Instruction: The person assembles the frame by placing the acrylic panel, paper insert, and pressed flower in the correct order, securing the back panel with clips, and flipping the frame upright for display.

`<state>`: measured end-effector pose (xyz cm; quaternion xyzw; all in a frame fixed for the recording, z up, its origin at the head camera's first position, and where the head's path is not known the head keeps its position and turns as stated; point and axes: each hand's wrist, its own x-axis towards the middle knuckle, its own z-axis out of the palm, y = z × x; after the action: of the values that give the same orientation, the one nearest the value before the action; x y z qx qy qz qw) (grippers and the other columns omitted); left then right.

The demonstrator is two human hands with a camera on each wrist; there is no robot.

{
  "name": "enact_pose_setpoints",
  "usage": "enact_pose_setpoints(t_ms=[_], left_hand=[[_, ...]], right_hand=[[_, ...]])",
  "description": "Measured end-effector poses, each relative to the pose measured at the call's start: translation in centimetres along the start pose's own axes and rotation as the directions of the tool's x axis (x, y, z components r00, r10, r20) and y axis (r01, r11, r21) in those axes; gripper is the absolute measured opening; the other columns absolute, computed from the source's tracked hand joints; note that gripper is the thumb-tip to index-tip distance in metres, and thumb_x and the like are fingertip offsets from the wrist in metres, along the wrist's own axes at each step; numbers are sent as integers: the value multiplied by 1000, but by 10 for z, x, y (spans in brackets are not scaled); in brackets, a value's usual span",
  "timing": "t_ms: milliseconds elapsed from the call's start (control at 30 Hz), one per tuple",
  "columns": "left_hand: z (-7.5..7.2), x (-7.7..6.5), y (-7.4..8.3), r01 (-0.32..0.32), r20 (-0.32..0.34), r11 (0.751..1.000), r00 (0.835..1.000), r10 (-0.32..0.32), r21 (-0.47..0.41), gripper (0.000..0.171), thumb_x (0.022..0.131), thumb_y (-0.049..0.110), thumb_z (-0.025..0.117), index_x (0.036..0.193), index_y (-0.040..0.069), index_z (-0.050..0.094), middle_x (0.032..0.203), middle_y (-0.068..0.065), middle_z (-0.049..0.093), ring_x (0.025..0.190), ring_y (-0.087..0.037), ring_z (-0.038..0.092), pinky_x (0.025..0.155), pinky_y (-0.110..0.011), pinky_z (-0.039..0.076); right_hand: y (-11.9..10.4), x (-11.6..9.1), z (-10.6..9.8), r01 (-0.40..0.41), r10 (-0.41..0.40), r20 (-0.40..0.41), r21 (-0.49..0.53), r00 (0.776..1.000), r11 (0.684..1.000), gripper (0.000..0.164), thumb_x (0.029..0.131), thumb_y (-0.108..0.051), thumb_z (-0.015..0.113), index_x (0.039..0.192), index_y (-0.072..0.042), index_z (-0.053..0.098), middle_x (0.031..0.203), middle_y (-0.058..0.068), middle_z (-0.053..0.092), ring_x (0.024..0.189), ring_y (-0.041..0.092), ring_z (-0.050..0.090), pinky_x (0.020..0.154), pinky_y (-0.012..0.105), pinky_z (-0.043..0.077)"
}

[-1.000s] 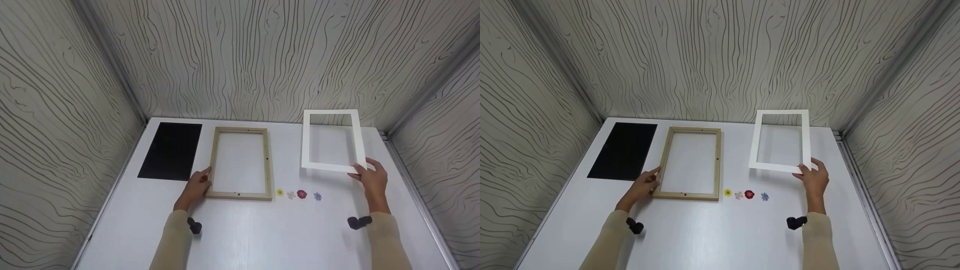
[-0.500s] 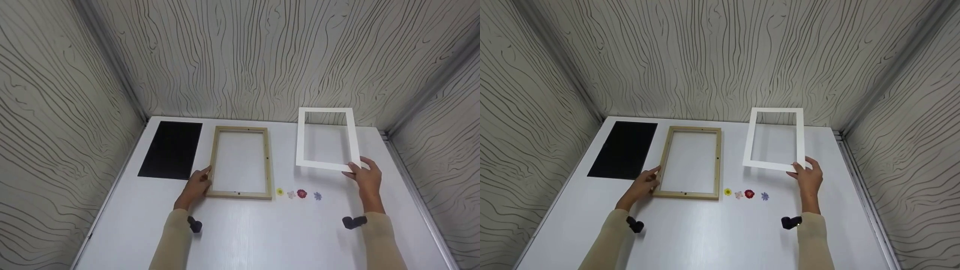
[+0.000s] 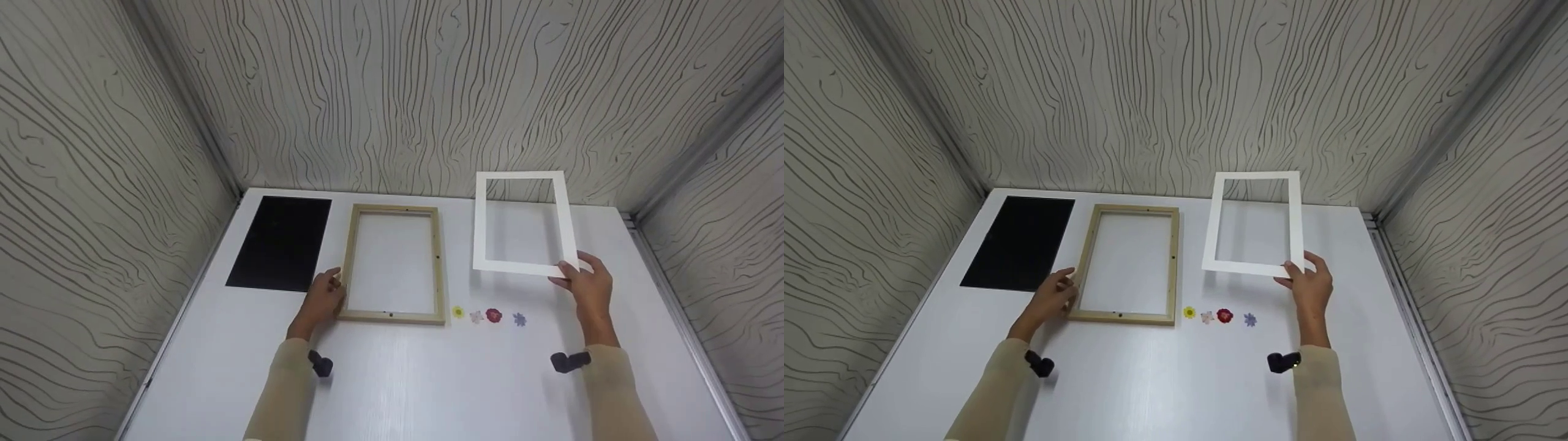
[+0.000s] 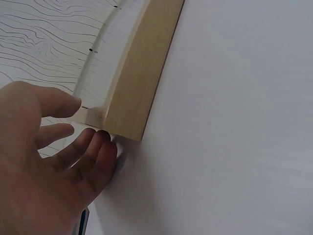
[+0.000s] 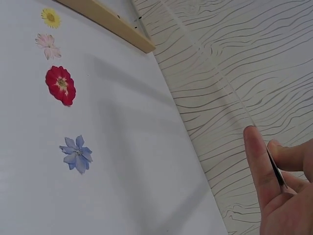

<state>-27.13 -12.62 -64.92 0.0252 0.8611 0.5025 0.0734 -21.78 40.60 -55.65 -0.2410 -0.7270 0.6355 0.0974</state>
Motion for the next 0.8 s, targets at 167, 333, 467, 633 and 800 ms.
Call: enact_pose_setpoints(t_ms=[167,333,467,633,800], left_hand=[[3,2,10,-3,-79,1000,997,4,5,46,105,11,55,150,0,55,120,-13,61,109,-25,59,99,-47,52],[7,7,27,-54,-140,998,989,56,19,38,106,8,55,142,-1,62,114,-12,63,104,-24,60,91,-42,53],[12,9,40,-105,-156,994,982,107,24,33,106,6,56,137,-2,65,112,-12,64,104,-24,61,91,-42,54],[19,11,53,-167,-158,986,974,162,-16,30,107,5,54,133,-4,66,112,-14,65,105,-26,61,92,-42,54],[27,13,64,-163,-143,986,977,158,-30,30,108,7,54,134,-2,66,116,-13,66,106,-24,61,93,-40,53]], right_hand=[[1,-3,6,-8,9,15,-8,1000,1000,65,107,-13,63,164,-3,33,104,-5,65,82,2,76,83,23,62],[1,-5,14,-16,16,30,-3,999,1000,66,107,-14,64,165,-3,33,107,-3,66,82,0,75,83,23,62],[0,-6,19,-21,21,34,0,999,1000,65,107,-14,65,164,-3,34,104,-5,67,81,0,76,82,23,62],[-2,-7,25,-34,33,43,23,999,999,64,107,-15,66,163,-4,37,101,-7,69,80,3,77,81,22,62],[-3,-10,32,-28,26,65,32,998,999,65,107,-15,65,164,-5,35,110,0,67,84,3,77,84,23,62]])
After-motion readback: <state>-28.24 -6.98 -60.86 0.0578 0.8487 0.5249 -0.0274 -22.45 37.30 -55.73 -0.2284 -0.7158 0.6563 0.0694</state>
